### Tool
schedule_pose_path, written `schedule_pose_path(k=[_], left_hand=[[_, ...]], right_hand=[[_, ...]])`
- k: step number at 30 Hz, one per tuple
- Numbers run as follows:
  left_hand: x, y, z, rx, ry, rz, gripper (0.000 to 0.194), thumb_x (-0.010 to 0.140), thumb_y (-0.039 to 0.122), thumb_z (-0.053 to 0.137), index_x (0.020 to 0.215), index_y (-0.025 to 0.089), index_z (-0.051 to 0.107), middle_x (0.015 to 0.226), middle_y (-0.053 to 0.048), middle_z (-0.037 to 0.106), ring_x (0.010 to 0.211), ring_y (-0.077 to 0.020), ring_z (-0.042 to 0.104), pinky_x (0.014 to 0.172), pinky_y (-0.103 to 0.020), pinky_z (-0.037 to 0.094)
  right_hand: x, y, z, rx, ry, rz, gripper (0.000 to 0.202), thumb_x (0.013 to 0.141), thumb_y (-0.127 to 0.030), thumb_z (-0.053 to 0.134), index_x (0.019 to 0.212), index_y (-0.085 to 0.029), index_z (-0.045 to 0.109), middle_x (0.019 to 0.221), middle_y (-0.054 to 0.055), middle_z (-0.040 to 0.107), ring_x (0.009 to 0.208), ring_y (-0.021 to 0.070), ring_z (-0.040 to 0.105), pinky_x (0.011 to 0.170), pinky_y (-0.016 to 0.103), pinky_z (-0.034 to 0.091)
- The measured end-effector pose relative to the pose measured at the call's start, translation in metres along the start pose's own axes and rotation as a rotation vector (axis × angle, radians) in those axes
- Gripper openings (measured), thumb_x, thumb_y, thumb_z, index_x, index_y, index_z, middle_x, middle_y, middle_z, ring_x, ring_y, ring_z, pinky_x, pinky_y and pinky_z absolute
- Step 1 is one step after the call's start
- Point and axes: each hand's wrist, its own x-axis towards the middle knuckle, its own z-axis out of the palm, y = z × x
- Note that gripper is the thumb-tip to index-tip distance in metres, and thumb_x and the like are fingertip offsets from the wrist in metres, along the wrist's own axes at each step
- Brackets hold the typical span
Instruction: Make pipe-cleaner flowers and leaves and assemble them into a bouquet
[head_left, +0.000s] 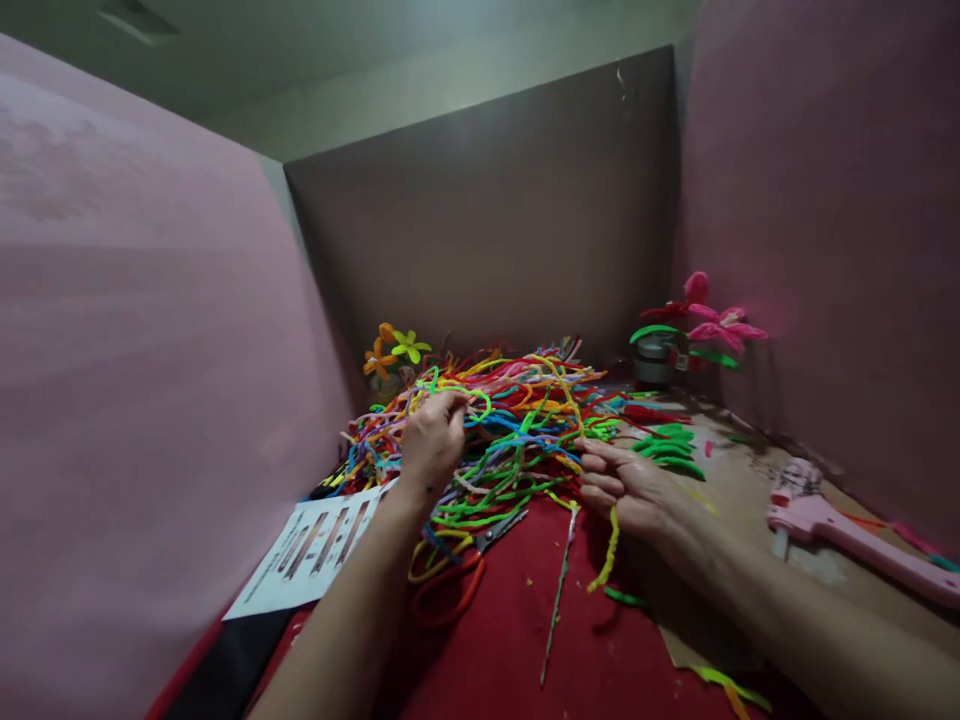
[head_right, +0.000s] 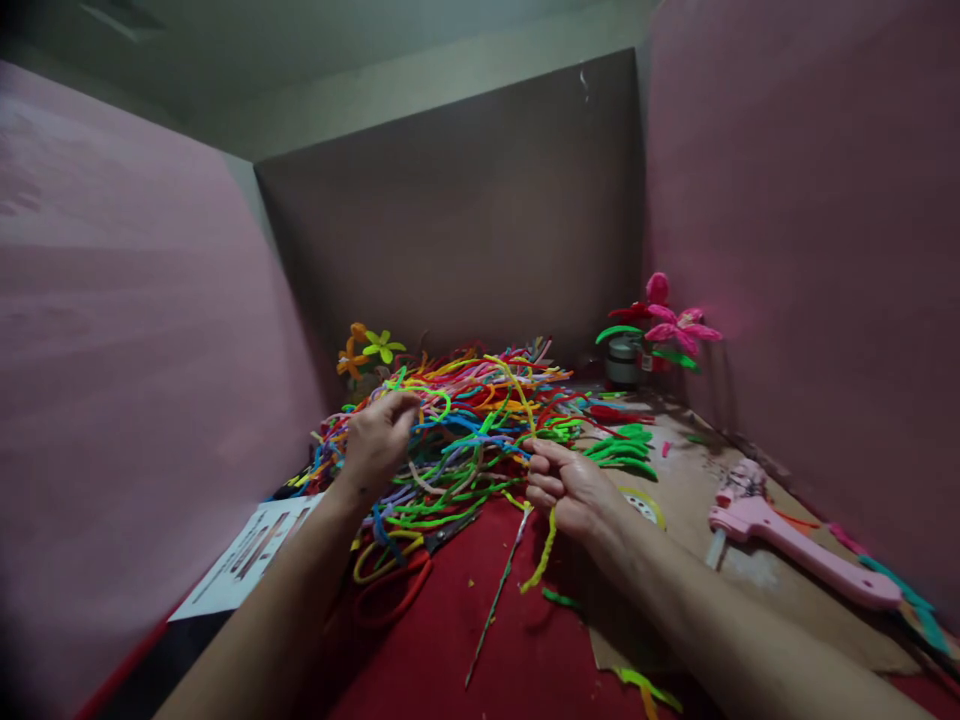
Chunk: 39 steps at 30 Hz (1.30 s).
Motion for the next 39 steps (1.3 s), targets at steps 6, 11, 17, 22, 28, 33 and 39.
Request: schedule_pose_path(k=[6,11,17,22,28,33,39], left_hand=[[0.078,-0.017,0.012,0.233,-0.164,-0.129,0.026,0.073,0.023,0.048,0.087,0.021,0.07,0.089,-0.005,0.07,0.087,-0.02,0.062,0.077,-0.027,0.044],[0.117,-0.032,0.026,0.319,-0.268,-0.186,0.022,0.065,0.019,0.054,0.078,0.021,0.072,0.081,-0.007,0.07,0.083,-0.0222,0.063,0.074,-0.029,0.045],[0.118,-0.043,0.029,0.401,-0.348,-0.202,0.014,0.053,0.013,0.062,0.063,0.018,0.069,0.071,-0.011,0.068,0.086,-0.0269,0.062,0.078,-0.032,0.043],[0.111,-0.047,0.021,0.356,-0.327,-0.144,0.011,0.053,0.011,0.058,0.057,0.017,0.066,0.074,-0.012,0.068,0.087,-0.0283,0.061,0.077,-0.033,0.043],[0.112,-0.046,0.001,0.109,-0.283,-0.025,0.016,0.065,0.02,0.055,0.074,0.019,0.068,0.07,-0.002,0.067,0.075,-0.0174,0.061,0.068,-0.024,0.044],[0.111,-0.023,-0.012,-0.197,-0.277,0.021,0.021,0.068,0.031,0.059,0.08,0.015,0.067,0.072,-0.003,0.068,0.063,-0.0118,0.059,0.058,-0.021,0.045],[0.11,0.008,-0.023,-0.636,-0.124,-0.022,0.026,0.064,0.033,0.065,0.078,0.012,0.065,0.063,-0.003,0.066,0.047,-0.0074,0.051,0.045,-0.018,0.038]], right_hand=[[-0.002,0.004,-0.004,0.003,-0.033,-0.003,0.014,0.077,-0.016,0.057,0.068,-0.016,0.046,0.042,-0.009,0.038,0.029,0.0005,0.02,0.031,0.015,0.015],[0.002,0.005,-0.015,-0.054,-0.057,-0.074,0.015,0.071,-0.022,0.066,0.075,-0.014,0.055,0.04,-0.009,0.04,0.029,0.0003,0.021,0.032,0.015,0.015],[0.007,0.008,-0.019,-0.073,-0.068,-0.087,0.017,0.069,-0.025,0.067,0.077,-0.013,0.06,0.039,-0.009,0.041,0.029,0.0,0.02,0.032,0.015,0.016],[0.005,0.007,-0.017,-0.058,-0.093,-0.069,0.015,0.071,-0.026,0.066,0.077,-0.013,0.06,0.04,-0.008,0.043,0.029,0.0001,0.019,0.032,0.016,0.016],[0.006,0.006,-0.017,-0.05,-0.134,-0.095,0.017,0.071,-0.025,0.066,0.08,-0.014,0.058,0.043,-0.009,0.044,0.03,0.0002,0.023,0.034,0.016,0.017],[0.005,0.007,-0.015,-0.047,-0.126,-0.096,0.018,0.07,-0.024,0.067,0.083,-0.015,0.057,0.051,-0.006,0.05,0.033,0.0002,0.029,0.034,0.015,0.021],[-0.002,0.0,0.004,-0.072,-0.081,-0.113,0.014,0.067,-0.018,0.067,0.076,-0.013,0.058,0.042,-0.009,0.041,0.031,-0.0003,0.022,0.032,0.014,0.018]])
